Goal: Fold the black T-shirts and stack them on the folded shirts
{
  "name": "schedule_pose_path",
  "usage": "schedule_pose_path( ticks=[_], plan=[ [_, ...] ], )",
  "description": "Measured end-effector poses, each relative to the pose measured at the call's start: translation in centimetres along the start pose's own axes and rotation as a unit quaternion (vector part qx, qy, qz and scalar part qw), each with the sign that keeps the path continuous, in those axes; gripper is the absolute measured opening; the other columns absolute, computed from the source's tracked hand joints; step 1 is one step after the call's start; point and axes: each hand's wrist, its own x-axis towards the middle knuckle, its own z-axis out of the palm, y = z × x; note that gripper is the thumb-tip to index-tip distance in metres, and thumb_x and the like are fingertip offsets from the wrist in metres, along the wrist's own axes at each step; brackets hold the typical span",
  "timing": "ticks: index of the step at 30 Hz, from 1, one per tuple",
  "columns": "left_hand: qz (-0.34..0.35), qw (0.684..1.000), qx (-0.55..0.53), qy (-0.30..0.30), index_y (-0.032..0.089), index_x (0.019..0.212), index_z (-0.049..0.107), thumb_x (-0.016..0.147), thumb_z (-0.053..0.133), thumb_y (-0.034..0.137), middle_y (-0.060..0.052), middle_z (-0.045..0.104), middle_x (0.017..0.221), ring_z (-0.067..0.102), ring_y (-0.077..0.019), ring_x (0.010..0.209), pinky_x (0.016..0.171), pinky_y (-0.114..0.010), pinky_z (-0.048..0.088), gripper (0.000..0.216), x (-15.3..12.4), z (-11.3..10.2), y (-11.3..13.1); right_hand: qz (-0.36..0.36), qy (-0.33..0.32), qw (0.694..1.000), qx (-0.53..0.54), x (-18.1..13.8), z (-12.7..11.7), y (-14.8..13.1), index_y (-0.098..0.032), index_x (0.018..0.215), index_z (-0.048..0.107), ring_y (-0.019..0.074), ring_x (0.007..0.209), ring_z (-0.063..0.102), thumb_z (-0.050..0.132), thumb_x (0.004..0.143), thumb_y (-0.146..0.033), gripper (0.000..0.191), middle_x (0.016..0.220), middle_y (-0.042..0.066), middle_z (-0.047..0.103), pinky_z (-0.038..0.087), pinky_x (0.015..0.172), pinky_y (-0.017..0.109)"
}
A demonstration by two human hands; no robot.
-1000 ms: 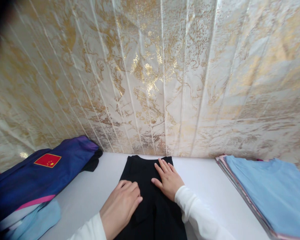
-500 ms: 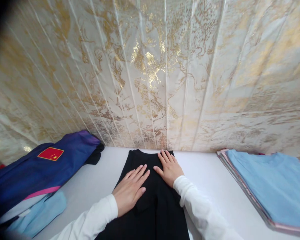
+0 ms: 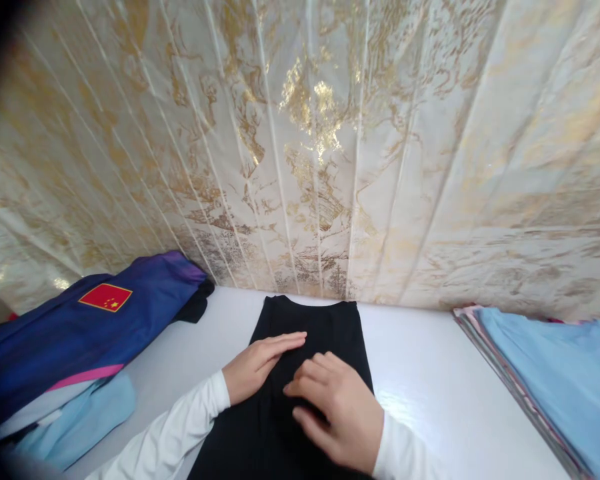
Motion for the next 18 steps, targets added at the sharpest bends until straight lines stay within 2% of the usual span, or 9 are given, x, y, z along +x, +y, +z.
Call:
schedule_pose_path(
  ticks=[3,6,12,18],
  plan=[
    [0.014,1.000,0.011,0.000,0.022,0.130,0.051,0.084,0.034,0.002,0.001,0.047,0.139,0.042,-0.0106,0.128,0.109,-0.032,0.034,0.053,-0.1,0.2,-0.4,0.013,-0.057,0.998,0.003,-1.1,1.7,-2.3,-0.026,0.121,0.057,0.0211,0.091,0.054,0.048,0.080,-0.012,0.045,0.102,0.005,0.062,0.043,0.084,0.036],
    [0.027,0.999,0.031,-0.003,0.021,0.127,0.053,0.080,0.034,-0.002,0.000,0.046,0.140,0.043,-0.0100,0.127,0.107,-0.030,0.034,0.055,-0.1,0.2,-0.7,0.030,-0.080,0.996,0.005,-1.5,2.7,-2.7,-0.026,0.118,0.059,0.0199,0.088,0.053,0.039,0.076,0.000,0.053,0.097,0.005,0.062,0.042,0.085,0.035],
    [0.042,0.996,0.076,-0.002,0.023,0.126,0.053,0.078,0.033,-0.004,-0.001,0.046,0.140,0.044,-0.0116,0.127,0.106,-0.034,0.036,0.059,-0.2,0.5,-0.8,0.050,-0.106,0.993,-0.021,-1.0,2.4,-2.9,-0.026,0.114,0.061,0.0216,0.087,0.051,0.043,0.067,-0.003,0.055,0.096,0.005,0.061,0.042,0.080,0.036],
    [0.048,0.992,0.115,-0.007,0.022,0.125,0.052,0.076,0.034,-0.006,-0.003,0.043,0.142,0.038,-0.0136,0.131,0.108,-0.038,0.033,0.059,-0.4,0.9,-0.9,0.041,-0.109,0.993,-0.026,-1.0,2.9,-2.9,-0.025,0.116,0.058,0.0220,0.087,0.049,0.046,0.063,-0.005,0.059,0.096,0.005,0.060,0.040,0.078,0.036]
  ],
)
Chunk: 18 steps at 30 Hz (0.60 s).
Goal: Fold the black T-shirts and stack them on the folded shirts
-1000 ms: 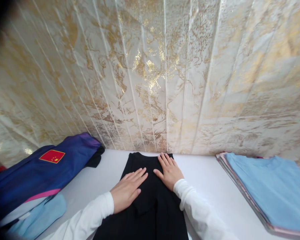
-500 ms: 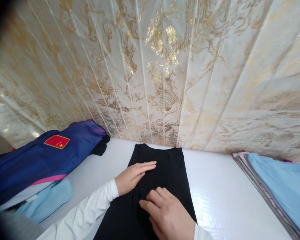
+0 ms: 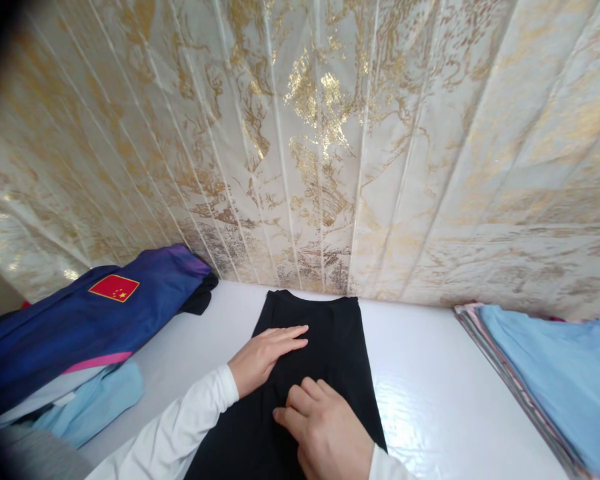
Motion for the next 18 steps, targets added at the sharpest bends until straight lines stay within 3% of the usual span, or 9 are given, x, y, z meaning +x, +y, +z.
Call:
schedule_pose_path(
  ticks=[4,8,11,18],
  plan=[
    [-0.030,0.999,-0.009,0.037,0.022,0.121,0.051,0.084,0.032,-0.002,-0.003,0.049,0.137,0.040,-0.0136,0.129,0.107,-0.036,0.034,0.049,-1.3,-0.7,1.2,-0.004,0.025,1.000,0.013,0.0,0.4,0.2,-0.025,0.108,0.061,0.0209,0.085,0.049,0.046,0.073,-0.009,0.041,0.092,0.004,0.060,0.039,0.074,0.035],
    [-0.161,0.977,-0.015,0.137,0.021,0.094,0.049,0.081,0.045,0.007,-0.005,0.057,0.110,0.053,-0.0189,0.106,0.092,-0.036,0.043,0.020,-3.4,-1.2,4.2,0.023,0.058,0.997,0.044,0.2,-0.3,0.0,-0.025,0.097,0.062,0.0196,0.084,0.050,0.049,0.082,-0.015,0.022,0.091,0.002,0.060,0.038,0.077,0.036],
    [-0.226,0.966,0.026,0.123,0.021,0.081,0.044,0.070,0.053,0.008,-0.002,0.052,0.090,0.052,-0.0212,0.089,0.079,-0.037,0.044,0.020,-4.3,-1.0,6.2,0.057,0.104,0.990,0.082,1.2,-1.1,0.3,-0.024,0.090,0.061,0.0183,0.085,0.050,0.049,0.082,-0.011,0.018,0.089,0.001,0.059,0.038,0.079,0.034],
    [-0.215,0.967,0.113,0.073,0.022,0.083,0.051,0.076,0.054,0.008,-0.001,0.053,0.087,0.048,-0.0215,0.083,0.073,-0.035,0.039,0.015,-4.3,-0.6,6.7,0.084,0.170,0.964,0.185,3.5,-1.0,2.7,-0.021,0.086,0.060,0.0167,0.084,0.052,0.054,0.077,-0.003,0.021,0.085,0.000,0.057,0.041,0.076,0.029]
  ],
)
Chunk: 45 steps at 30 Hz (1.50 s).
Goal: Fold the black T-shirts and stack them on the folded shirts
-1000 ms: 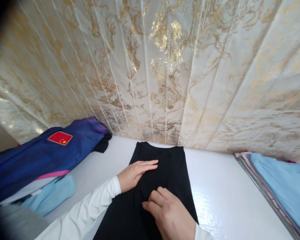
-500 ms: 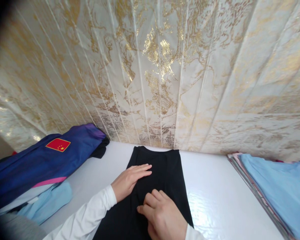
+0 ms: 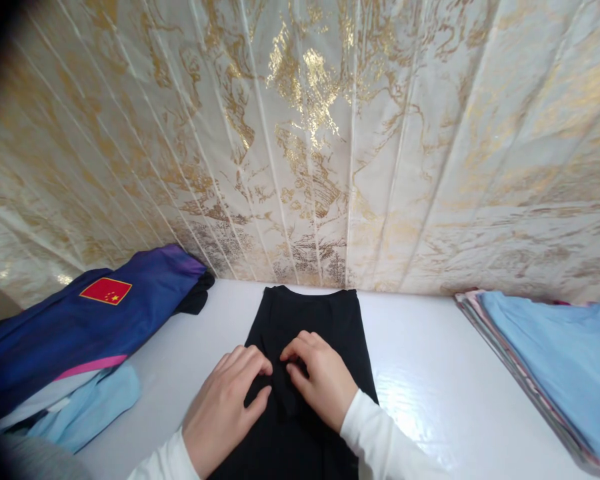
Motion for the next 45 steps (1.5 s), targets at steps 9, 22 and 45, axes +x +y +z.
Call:
schedule_pose_path(
  ticks=[9,22,45],
  plan=[
    [0.057,0.997,0.041,0.021,0.021,0.084,0.057,0.086,0.053,0.009,-0.001,0.056,0.086,0.048,-0.0215,0.082,0.070,-0.035,0.035,0.013,-0.1,-0.2,0.0,-0.027,0.007,1.000,0.004,-0.5,0.6,0.8,-0.021,0.087,0.059,0.0174,0.083,0.051,0.050,0.079,-0.002,0.022,0.085,0.001,0.058,0.040,0.077,0.032],
    [-0.004,0.995,-0.068,0.074,0.020,0.077,0.051,0.094,0.044,0.023,0.001,0.054,0.080,0.053,-0.0183,0.079,0.072,-0.031,0.037,0.019,0.0,-3.3,-1.6,-0.020,0.023,0.998,0.050,-0.6,0.3,1.2,-0.021,0.089,0.060,0.0162,0.083,0.052,0.051,0.081,-0.005,0.020,0.085,0.000,0.059,0.040,0.078,0.031],
    [0.053,0.997,0.056,-0.032,0.021,0.080,0.056,0.088,0.052,0.011,0.001,0.056,0.080,0.050,-0.0194,0.080,0.070,-0.032,0.036,0.014,0.6,-0.9,-0.1,-0.042,0.019,0.999,0.023,-0.6,0.3,1.2,-0.020,0.085,0.061,0.0162,0.081,0.051,0.053,0.075,-0.001,0.023,0.083,0.000,0.059,0.039,0.079,0.031]
  ],
)
